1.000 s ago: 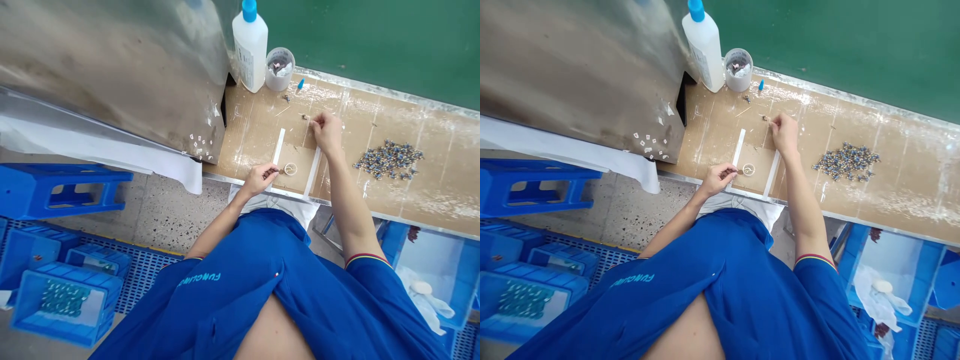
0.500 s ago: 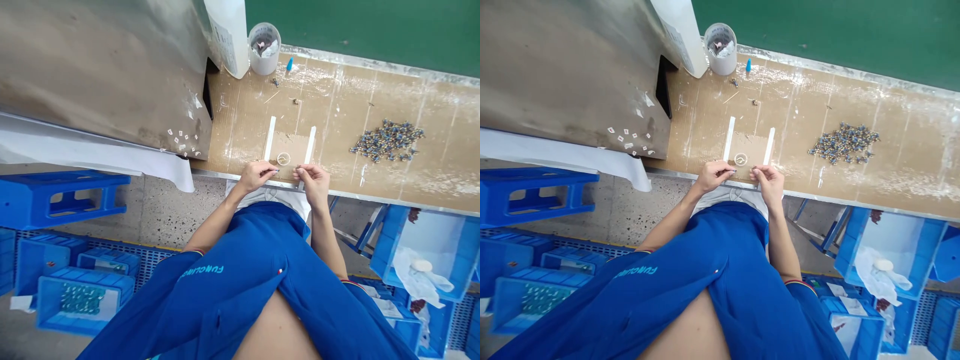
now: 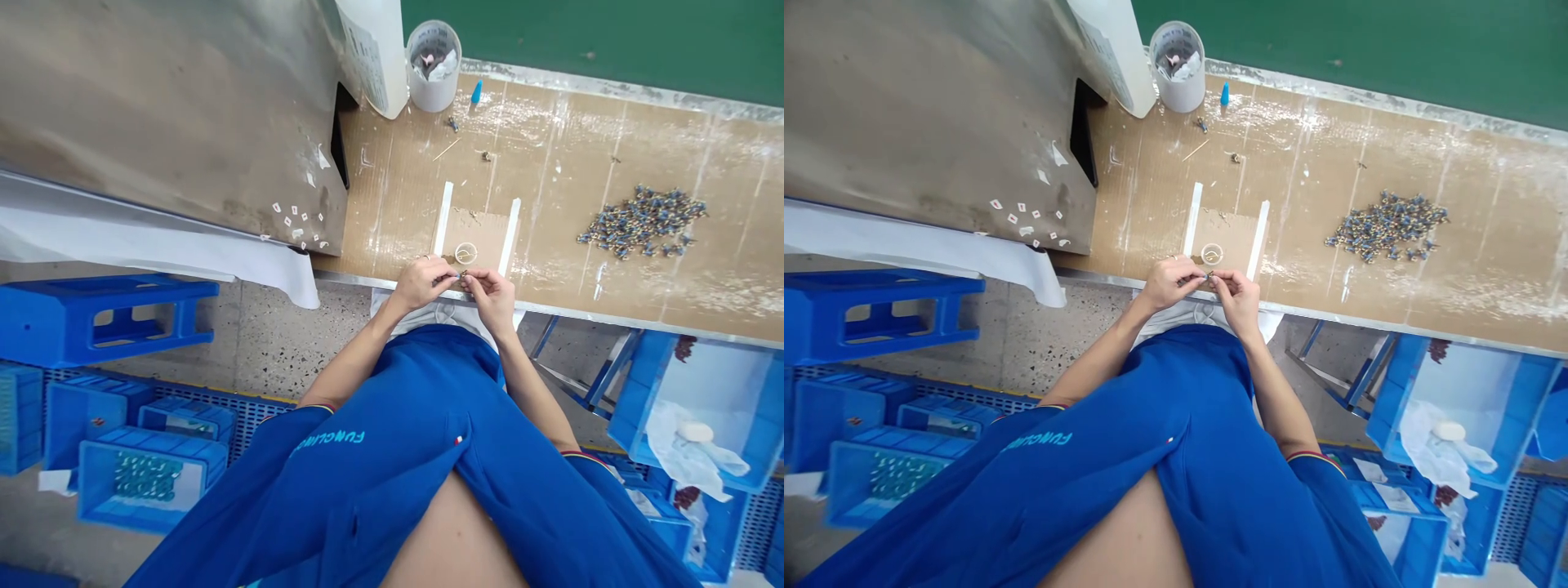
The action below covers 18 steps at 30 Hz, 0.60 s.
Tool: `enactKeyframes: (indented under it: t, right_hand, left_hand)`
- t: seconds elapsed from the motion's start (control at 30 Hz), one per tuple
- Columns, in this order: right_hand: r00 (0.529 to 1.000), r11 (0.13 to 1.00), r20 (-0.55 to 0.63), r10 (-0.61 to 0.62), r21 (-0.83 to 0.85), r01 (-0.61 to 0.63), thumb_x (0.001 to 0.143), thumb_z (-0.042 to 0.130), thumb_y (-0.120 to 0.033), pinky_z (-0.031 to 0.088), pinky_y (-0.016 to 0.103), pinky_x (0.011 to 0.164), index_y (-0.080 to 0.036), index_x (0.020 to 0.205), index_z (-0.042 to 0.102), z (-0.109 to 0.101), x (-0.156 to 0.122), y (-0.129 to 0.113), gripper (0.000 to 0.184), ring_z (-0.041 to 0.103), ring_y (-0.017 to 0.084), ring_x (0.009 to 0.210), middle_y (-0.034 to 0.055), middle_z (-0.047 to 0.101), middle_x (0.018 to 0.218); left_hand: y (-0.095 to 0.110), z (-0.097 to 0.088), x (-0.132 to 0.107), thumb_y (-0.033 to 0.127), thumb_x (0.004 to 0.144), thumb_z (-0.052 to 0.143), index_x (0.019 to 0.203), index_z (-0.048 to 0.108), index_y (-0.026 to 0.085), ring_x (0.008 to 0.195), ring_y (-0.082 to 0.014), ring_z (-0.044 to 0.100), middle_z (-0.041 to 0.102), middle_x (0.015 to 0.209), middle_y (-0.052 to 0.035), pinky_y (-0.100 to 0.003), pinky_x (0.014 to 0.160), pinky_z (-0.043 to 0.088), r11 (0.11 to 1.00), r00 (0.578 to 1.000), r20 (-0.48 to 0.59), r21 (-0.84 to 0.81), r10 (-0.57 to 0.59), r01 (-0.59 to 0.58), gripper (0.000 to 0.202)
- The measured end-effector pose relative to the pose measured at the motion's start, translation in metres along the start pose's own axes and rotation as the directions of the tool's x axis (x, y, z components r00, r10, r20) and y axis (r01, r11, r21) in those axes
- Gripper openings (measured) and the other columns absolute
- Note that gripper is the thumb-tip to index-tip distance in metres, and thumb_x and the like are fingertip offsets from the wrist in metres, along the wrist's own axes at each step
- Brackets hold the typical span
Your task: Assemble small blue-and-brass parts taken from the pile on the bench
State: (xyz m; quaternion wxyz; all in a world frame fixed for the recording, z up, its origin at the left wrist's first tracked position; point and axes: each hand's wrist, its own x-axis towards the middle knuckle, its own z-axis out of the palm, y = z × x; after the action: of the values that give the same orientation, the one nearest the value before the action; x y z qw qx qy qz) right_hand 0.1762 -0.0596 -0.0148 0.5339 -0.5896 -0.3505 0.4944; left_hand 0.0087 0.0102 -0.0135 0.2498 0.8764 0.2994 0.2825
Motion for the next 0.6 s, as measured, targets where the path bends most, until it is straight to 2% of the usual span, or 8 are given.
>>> enactKeyframes:
  t: [0.17, 0.33, 0.43, 0.6]
  right_hand:
    - [1.000, 0.998, -0.013, -0.028, -0.050, 0.028, 0.068, 0.077, -0.061, 0.060, 0.024, 0.071, -0.015, 0.086, 0.070, 0.001, -0.001, 0.002, 0.050, 0.068, 0.010, 0.071, 0.0060, 0.072, 0.080]
    - [0.995, 0.981, 0.036, -0.093, -0.167, 0.098, 0.077, 0.070, -0.052, 0.054, 0.022, 0.066, -0.015, 0.085, 0.068, 0.000, -0.002, 0.002, 0.038, 0.064, 0.009, 0.067, 0.0058, 0.072, 0.082]
    - [0.988, 0.961, 0.087, -0.130, -0.233, 0.147, 0.082, 0.065, -0.046, 0.050, 0.021, 0.063, -0.014, 0.084, 0.066, -0.001, -0.002, 0.000, 0.032, 0.060, 0.008, 0.064, 0.0052, 0.071, 0.080]
    - [0.979, 0.957, 0.189, -0.075, -0.263, 0.124, 0.081, 0.062, -0.041, 0.046, 0.020, 0.059, -0.013, 0.080, 0.063, -0.005, 0.004, -0.004, 0.027, 0.059, 0.008, 0.062, 0.0040, 0.068, 0.074]
  left_hand:
    - [-0.002, 0.000, -0.001, 0.035, 0.101, 0.048, 0.088, 0.071, 0.015, 0.078, -0.0182, 0.062, 0.068, 0.078, -0.0069, -0.029, 0.071, 0.043, 1.000, 1.000, 0.001, 0.013, 0.028, -0.028, 0.033]
    - [-0.006, 0.000, -0.002, 0.042, 0.104, 0.042, 0.089, 0.070, 0.016, 0.082, -0.0193, 0.062, 0.068, 0.079, -0.0079, -0.031, 0.074, 0.044, 1.000, 0.998, 0.054, 0.002, 0.015, -0.015, 0.041]
    - [-0.008, 0.001, -0.002, 0.047, 0.106, 0.037, 0.087, 0.068, 0.015, 0.081, -0.0197, 0.061, 0.067, 0.080, -0.0086, -0.031, 0.074, 0.044, 1.000, 0.999, 0.046, -0.008, 0.023, -0.022, 0.048]
    - [-0.010, 0.002, -0.003, 0.040, 0.105, 0.041, 0.085, 0.067, 0.015, 0.079, -0.0198, 0.060, 0.067, 0.078, -0.0082, -0.031, 0.072, 0.043, 0.997, 0.998, 0.011, -0.050, 0.062, -0.062, 0.042]
